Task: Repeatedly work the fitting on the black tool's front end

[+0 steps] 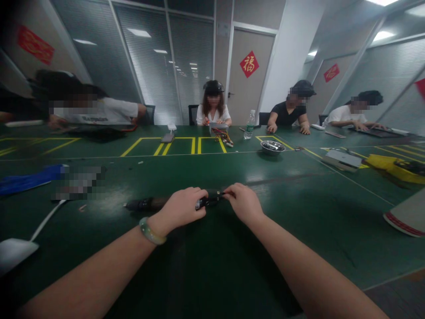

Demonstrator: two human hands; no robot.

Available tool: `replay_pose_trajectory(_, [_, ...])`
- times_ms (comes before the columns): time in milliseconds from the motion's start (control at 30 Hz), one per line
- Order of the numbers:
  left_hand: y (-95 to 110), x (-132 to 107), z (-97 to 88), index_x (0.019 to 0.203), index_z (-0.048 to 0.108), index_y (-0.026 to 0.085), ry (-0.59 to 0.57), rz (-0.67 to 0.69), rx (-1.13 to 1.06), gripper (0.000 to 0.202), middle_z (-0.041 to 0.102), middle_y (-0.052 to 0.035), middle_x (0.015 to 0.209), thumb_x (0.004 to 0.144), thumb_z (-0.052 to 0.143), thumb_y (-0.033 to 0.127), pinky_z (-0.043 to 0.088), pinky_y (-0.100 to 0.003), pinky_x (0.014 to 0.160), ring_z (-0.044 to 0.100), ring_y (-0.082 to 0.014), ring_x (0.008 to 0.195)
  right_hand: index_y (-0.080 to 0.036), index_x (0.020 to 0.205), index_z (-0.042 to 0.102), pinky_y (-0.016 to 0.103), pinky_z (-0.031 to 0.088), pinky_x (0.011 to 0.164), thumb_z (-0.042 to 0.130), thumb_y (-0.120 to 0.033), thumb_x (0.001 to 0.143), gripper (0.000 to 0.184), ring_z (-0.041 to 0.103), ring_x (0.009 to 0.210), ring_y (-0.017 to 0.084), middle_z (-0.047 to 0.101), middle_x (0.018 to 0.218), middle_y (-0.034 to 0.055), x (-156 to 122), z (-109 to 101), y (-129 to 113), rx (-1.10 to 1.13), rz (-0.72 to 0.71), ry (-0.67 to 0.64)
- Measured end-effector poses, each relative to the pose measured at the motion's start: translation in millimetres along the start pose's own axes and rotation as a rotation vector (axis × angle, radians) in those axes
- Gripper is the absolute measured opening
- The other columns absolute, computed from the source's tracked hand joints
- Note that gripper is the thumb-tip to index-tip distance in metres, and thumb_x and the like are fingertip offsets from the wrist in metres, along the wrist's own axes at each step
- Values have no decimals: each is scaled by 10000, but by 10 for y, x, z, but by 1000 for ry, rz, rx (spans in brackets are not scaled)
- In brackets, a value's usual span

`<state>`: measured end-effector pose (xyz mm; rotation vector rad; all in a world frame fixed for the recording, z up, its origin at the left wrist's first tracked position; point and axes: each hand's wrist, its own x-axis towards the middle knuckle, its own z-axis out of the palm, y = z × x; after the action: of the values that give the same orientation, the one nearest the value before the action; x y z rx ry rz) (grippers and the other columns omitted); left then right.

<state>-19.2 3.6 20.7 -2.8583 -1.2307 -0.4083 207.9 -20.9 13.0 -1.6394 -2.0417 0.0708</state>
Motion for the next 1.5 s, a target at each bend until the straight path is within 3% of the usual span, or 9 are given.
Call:
replay_pose_trajectory(167, [29, -5, -10, 1021, 576, 235, 21, 19, 9, 199, 610, -39, 963, 869, 524, 354, 464, -328, 770, 569, -207, 901, -257, 984, 700, 311, 460, 779, 550, -267, 897, 173, 592, 862, 173, 650, 947, 20, -35, 52, -92, -2, -114, -40])
replay_pose_trajectory(400, [49, 17, 36, 999, 578, 232, 43, 26, -27, 167, 608, -18, 981, 897, 527, 353, 460, -323, 782, 564, -186, 890, -236, 951, 697, 335, 446, 800, 532, -273, 912, 174, 582, 878, 185, 642, 916, 33, -24, 109, -81, -97, -191, -76])
replay_pose_trajectory(767, [41, 60, 139, 951, 590, 217, 68, 33, -48, 155, 625, -16, 942, 894, 566, 359, 443, -329, 790, 571, -191, 878, -214, 894, 688, 308, 430, 779, 587, -236, 887, 104, 569, 856, 172, 638, 899, 22, -41, 171, -75, -72, -269, -57])
replay_pose_trajectory(1500, [25, 57, 183, 899, 603, 218, 109, 9, -95, 148, 631, 0, 893, 884, 576, 363, 440, -333, 750, 578, -183, 834, -212, 854, 675, 264, 418, 715, 632, -213, 856, 42, 569, 782, 127, 630, 840, -14, -39, 236, -65, 42, -222, -33])
